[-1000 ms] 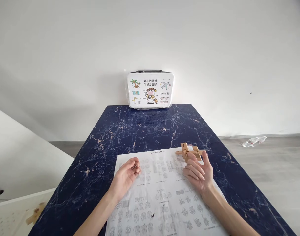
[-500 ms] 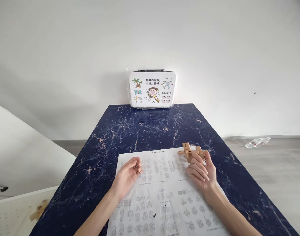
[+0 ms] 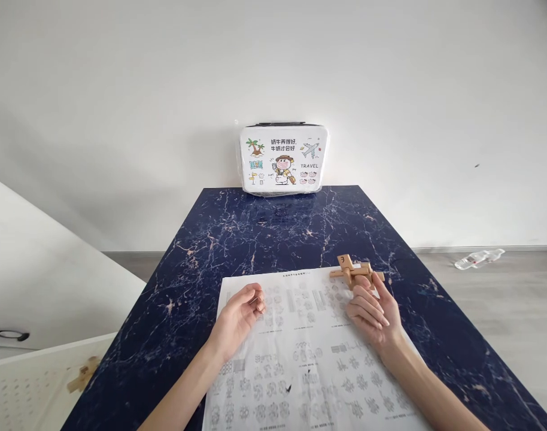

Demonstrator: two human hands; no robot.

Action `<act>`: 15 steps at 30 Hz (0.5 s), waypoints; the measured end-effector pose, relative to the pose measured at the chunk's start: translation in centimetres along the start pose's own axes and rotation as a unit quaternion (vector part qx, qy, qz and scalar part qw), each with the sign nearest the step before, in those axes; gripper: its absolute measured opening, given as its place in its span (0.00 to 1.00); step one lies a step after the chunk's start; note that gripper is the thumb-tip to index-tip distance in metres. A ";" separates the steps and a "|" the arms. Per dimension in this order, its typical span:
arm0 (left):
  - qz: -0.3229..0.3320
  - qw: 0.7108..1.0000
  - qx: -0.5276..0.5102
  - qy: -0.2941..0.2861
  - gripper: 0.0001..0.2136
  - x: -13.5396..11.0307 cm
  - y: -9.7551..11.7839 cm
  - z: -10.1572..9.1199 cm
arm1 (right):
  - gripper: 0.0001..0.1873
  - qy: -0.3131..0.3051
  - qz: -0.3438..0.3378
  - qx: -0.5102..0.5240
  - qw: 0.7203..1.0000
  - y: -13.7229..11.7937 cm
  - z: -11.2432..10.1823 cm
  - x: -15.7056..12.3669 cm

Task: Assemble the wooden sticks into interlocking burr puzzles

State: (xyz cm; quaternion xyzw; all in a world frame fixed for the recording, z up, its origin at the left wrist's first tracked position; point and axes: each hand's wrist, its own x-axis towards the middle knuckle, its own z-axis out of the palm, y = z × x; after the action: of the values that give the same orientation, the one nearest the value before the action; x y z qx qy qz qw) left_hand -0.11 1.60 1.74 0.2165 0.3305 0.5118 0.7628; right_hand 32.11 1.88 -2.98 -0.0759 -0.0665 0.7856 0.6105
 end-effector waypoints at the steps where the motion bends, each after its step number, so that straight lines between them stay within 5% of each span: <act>1: 0.000 1.000 0.001 0.000 0.08 0.0 0.0 0.0 | 0.17 0.006 -0.004 -0.005 1.000 0.0 0.0 0.0; 15: 0.002 1.000 0.003 0.000 0.08 0.0 0.0 0.0 | 0.22 -0.021 0.012 0.088 0.996 -0.5 0.1 -0.2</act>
State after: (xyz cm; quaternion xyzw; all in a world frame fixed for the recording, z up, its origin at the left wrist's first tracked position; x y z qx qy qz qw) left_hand -0.10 1.58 1.75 0.2196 0.3319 0.5124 0.7609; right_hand 32.59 1.83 -2.78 -0.0062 -0.0095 0.7971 0.6038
